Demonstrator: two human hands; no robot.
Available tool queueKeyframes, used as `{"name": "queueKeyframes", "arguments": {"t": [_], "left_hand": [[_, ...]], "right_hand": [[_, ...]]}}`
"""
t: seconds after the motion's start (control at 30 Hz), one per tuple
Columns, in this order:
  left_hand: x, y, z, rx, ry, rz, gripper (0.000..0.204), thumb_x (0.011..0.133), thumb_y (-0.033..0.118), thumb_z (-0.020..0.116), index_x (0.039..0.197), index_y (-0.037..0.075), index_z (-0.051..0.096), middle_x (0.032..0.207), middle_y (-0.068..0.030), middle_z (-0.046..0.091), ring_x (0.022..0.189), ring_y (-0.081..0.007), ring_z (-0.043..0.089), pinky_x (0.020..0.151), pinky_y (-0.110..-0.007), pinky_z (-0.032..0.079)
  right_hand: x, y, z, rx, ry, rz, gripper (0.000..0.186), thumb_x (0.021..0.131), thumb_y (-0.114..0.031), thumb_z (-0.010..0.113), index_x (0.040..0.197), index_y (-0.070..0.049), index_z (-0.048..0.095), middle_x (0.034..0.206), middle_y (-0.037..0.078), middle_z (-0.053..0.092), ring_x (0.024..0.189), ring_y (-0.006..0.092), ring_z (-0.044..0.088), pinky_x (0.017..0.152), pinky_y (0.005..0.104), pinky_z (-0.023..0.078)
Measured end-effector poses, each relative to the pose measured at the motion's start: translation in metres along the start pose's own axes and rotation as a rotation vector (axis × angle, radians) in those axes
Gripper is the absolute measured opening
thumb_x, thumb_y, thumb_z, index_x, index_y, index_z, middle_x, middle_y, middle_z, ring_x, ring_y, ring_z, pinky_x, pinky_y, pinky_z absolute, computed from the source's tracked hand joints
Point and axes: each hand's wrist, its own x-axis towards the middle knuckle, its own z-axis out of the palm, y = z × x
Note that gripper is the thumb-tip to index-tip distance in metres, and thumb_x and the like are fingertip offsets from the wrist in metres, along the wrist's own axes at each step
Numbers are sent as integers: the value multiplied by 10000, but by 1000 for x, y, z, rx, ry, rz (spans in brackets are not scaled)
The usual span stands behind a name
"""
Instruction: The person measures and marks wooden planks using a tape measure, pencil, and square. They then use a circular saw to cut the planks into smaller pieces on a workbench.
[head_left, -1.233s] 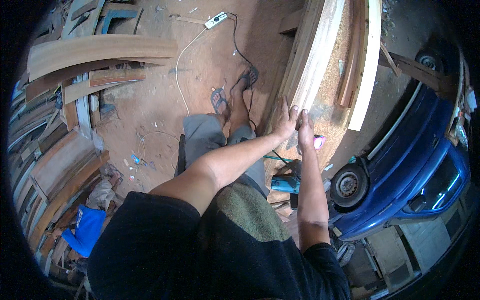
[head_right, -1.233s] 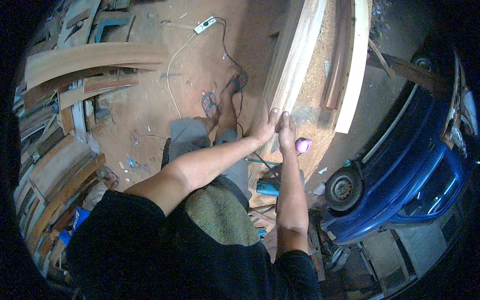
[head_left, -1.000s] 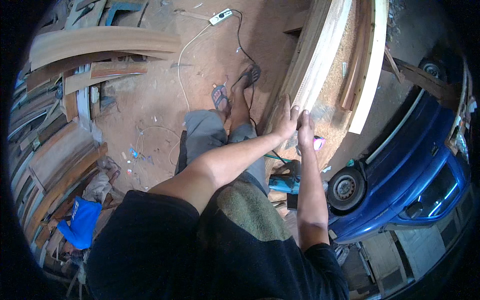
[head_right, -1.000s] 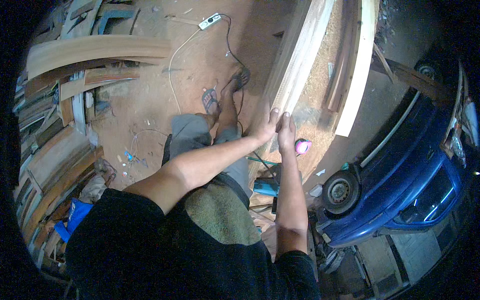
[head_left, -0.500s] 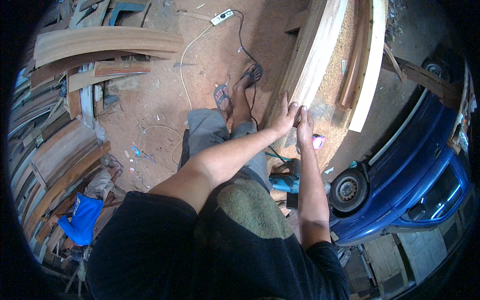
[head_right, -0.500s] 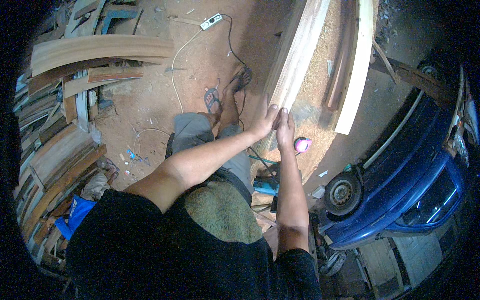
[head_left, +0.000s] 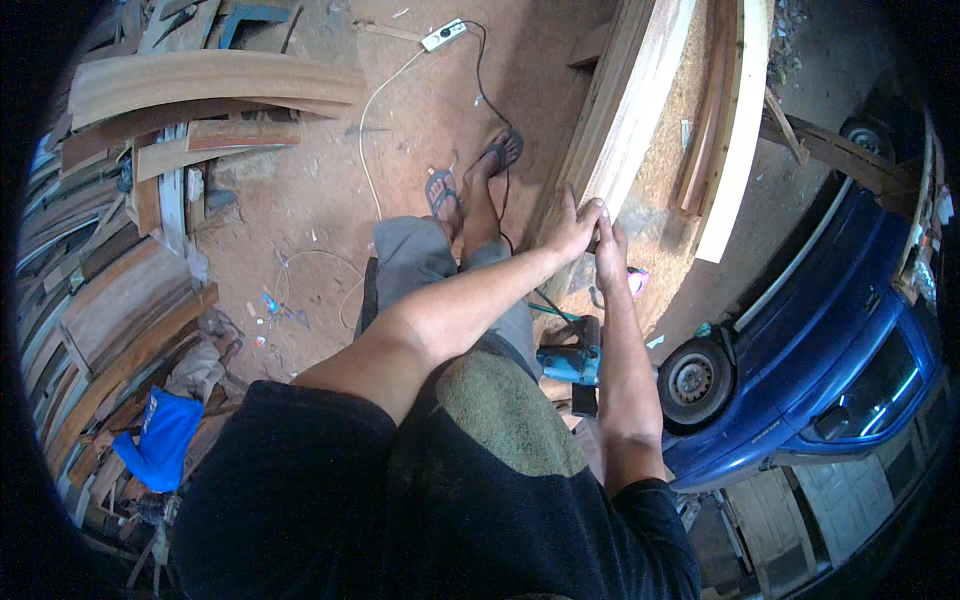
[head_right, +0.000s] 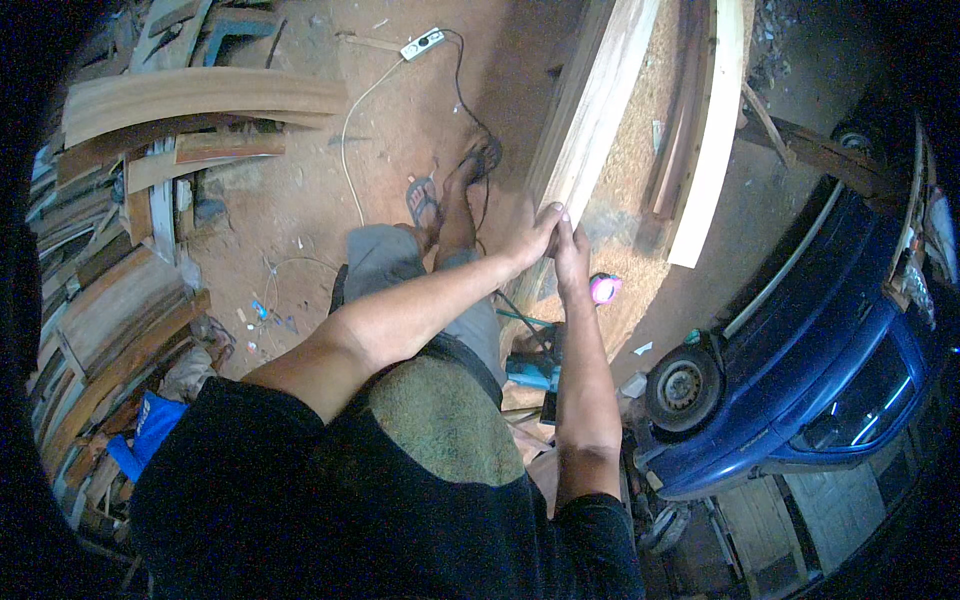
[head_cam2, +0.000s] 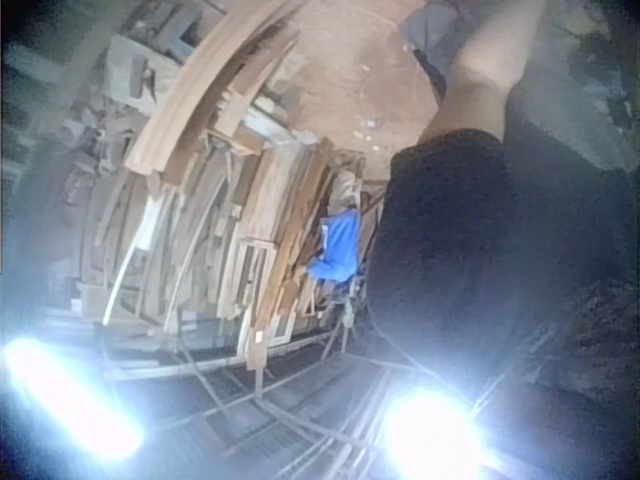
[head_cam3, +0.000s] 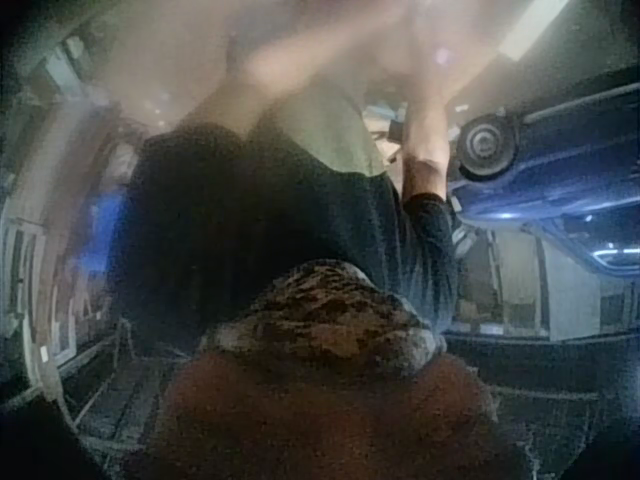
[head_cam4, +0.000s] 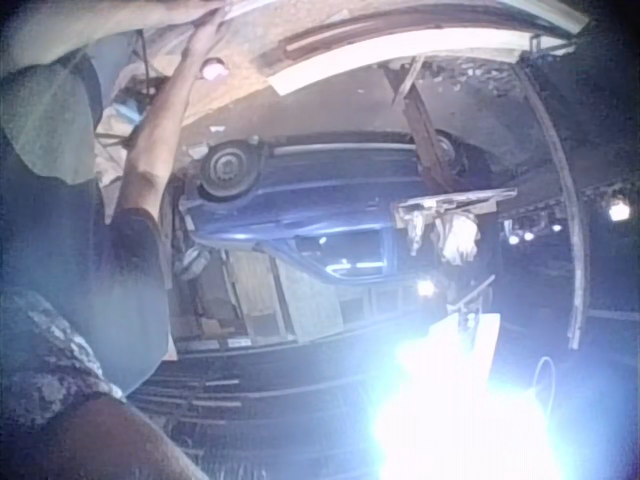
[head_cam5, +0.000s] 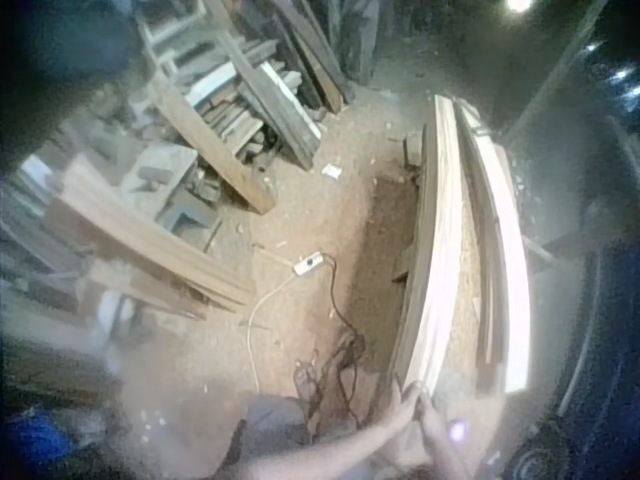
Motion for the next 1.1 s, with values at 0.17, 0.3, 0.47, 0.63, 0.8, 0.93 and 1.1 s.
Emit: {"name": "queueKeyframes", "arguments": {"t": [0.17, 0.3, 0.47, 0.63, 0.8, 0.93, 1.1], "left_hand": [[-4, 12, -4, 37, 8, -2, 1019, 992, 613, 502, 1586, -124, 124, 1634, -376, 188, 1555, -455, 170, 1277, -426, 151], [-8, 25, -11, 116, -36, -69, 1012, 1000, 607, 494, 1589, -122, 110, 1638, -379, 168, 1555, -464, 155, 1280, -433, 137], [-3, 6, 3, 220, 266, 167, 536, 1017, 329, 578, 1303, -110, 466, 1214, -325, 593, 1150, -420, 615, 990, -463, 469], [-4, 15, -10, 139, 21, 46, 687, 1019, 423, 540, 1401, -117, 355, 1360, -352, 467, 1284, -433, 481, 1085, -449, 375], [-12, 17, -21, 144, -59, 7, 708, 1023, 427, 522, 1427, -122, 331, 1396, -360, 438, 1315, -442, 456, 1111, -449, 356], [-16, 17, -20, 154, -88, 2, 724, 1026, 429, 507, 1448, -126, 311, 1425, -366, 415, 1341, -450, 436, 1132, -449, 340], [-17, 17, -19, 165, -107, -2, 745, 1030, 433, 489, 1474, -131, 287, 1462, -374, 386, 1372, -460, 411, 1159, -449, 321]], "right_hand": [[1, 1, -2, 0, 3, 22, 608, 1064, -456, 546, 1416, 39, 523, 1281, 140, 644, 1104, 211, 630, 938, 369, 515], [5, 12, -5, -18, 6, -50, 591, 1061, -445, 557, 1408, 32, 533, 1272, 132, 648, 1093, 202, 630, 934, 364, 515], [2, 7, 2, 25, 20, -71, 536, 1054, -414, 590, 1305, 59, 587, 1175, 122, 674, 1029, 185, 624, 904, 338, 509], [9, 19, -3, 123, 25, -89, 544, 1040, -394, 618, 1348, 53, 577, 1235, 129, 666, 1102, 190, 616, 974, 340, 485], [12, 21, -6, 88, -4, -28, 655, 1026, -428, 627, 1454, 55, 514, 1379, 171, 612, 1244, 239, 584, 1080, 365, 438], [8, 25, -3, 77, 24, 43, 726, 1017, -486, 618, 1453, 82, 498, 1398, 185, 599, 1278, 245, 572, 1103, 363, 428], [12, 26, -10, 80, -72, 100, 834, 1003, -575, 591, 1468, 105, 462, 1404, 202, 593, 1306, 251, 560, 1134, 369, 408]]}}
